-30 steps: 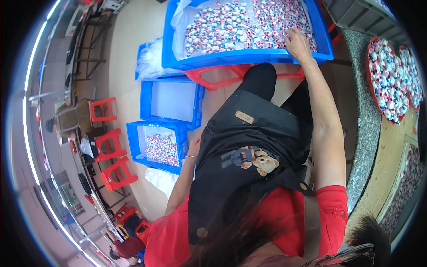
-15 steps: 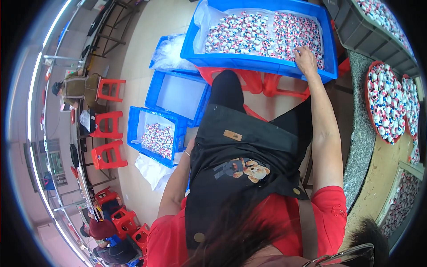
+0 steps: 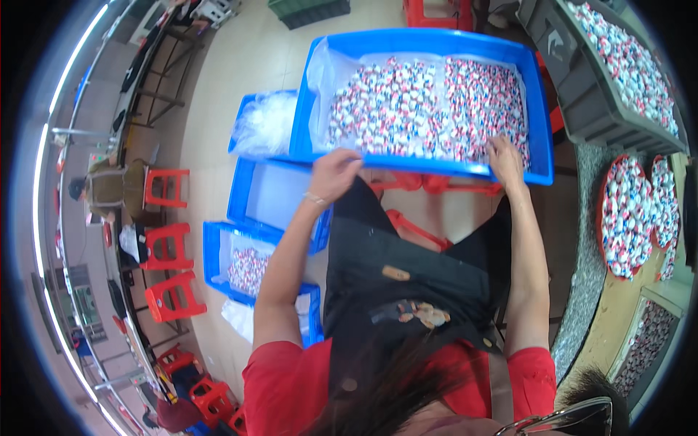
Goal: The person arranges small wrapped items into rows inside a plastic tray by hand.
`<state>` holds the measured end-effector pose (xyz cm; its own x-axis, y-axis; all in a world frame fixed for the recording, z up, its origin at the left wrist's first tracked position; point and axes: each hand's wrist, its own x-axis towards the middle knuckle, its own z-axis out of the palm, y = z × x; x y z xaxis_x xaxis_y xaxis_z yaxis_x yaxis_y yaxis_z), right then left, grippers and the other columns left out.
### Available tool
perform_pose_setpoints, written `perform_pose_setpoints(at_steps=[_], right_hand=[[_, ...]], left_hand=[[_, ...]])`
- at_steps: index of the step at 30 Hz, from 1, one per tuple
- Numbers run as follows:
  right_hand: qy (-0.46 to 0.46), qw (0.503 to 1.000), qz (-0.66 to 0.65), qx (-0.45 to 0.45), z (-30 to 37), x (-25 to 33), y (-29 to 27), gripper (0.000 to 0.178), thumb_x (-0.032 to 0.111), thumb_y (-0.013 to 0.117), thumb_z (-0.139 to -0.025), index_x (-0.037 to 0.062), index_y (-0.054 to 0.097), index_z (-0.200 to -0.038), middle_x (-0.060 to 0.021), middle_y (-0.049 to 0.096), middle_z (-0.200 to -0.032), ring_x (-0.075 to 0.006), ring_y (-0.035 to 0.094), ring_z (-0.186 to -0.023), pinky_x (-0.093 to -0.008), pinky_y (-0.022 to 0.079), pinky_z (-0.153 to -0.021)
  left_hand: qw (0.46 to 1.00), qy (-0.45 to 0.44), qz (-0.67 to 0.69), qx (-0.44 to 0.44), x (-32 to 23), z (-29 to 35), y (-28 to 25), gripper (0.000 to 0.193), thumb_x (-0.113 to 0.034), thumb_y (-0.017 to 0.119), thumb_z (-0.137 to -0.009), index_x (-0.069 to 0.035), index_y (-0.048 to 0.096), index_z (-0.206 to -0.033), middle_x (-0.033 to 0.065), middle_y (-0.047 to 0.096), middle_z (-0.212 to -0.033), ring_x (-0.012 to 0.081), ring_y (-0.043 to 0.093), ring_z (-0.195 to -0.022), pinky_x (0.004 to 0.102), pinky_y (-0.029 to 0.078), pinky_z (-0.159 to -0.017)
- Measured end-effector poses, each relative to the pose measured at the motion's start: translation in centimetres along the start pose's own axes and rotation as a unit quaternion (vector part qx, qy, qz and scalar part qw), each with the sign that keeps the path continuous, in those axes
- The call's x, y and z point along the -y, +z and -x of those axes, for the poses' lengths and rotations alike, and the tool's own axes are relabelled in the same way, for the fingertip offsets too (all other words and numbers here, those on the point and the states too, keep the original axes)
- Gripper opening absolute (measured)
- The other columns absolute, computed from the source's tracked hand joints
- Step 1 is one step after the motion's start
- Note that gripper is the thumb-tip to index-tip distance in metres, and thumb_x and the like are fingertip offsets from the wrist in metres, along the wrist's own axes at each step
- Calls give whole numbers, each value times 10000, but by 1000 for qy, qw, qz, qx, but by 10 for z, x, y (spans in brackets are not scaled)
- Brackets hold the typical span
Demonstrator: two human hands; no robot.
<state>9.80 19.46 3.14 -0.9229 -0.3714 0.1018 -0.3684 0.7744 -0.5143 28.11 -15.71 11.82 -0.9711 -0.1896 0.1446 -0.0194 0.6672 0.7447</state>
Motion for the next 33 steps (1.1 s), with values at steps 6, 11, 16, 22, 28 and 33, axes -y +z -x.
perform_pose_setpoints(at_steps=[6, 11, 16, 22, 28, 33], right_hand=[[36, 999, -23, 33, 8, 10, -8, 252, 162, 620, -893, 30, 656, -1104, -184, 628, -1024, -375, 613, -961, -435, 504, -836], [-56, 994, 43, 85, -16, 24, -7, 365, 173, 667, -857, 62, 609, -1199, -148, 550, -1254, -338, 514, -1153, -482, 428, -943], [-168, 977, 50, 118, -63, 51, 45, 616, 282, 700, -819, 106, 475, -1364, -145, 399, -1442, -369, 333, -1349, -554, 290, -1076], [-165, 978, 45, 123, -130, 100, 126, 756, 469, 614, -867, 147, 316, -1483, -158, 212, -1566, -379, 169, -1444, -654, 176, -1096], [-255, 952, 60, 157, -122, 125, 151, 665, 493, 590, -872, 137, 440, -1414, -170, 281, -1532, -369, 158, -1450, -626, 118, -1128], [-259, 945, 14, 201, -97, 96, 88, 610, 290, 751, -773, 113, 524, -1311, -182, 296, -1512, -395, 224, -1413, -623, 176, -1113]], left_hand=[[961, 223, -165, -12, 48, -163, 127, 388, -236, 672, -836, -159, 615, -1212, 93, 556, -1302, 317, 515, -1182, 469, 411, -971], [895, 280, -323, 127, 67, -203, 160, 464, -427, 504, -944, -230, 516, -1364, 62, 359, -1520, 295, 311, -1399, 553, 228, -1121], [930, 187, -297, 106, 128, -213, 117, 432, -314, 502, -937, -194, 520, -1351, 94, 386, -1501, 300, 332, -1396, 563, 289, -1087], [947, -3, -316, 57, 167, -186, 56, 499, -299, 505, -935, -213, 445, -1423, 171, 254, -1553, 344, 266, -1423, 599, 217, -1114], [976, 160, -133, -69, 118, -243, 80, 154, -87, 664, -787, -21, 671, -926, 179, 632, -1113, 367, 575, -1080, 435, 453, -941], [974, 181, -107, 78, 70, -299, 153, 93, -134, 655, -790, -46, 679, -811, 138, 651, -867, 342, 608, -889, 438, 487, -823]])
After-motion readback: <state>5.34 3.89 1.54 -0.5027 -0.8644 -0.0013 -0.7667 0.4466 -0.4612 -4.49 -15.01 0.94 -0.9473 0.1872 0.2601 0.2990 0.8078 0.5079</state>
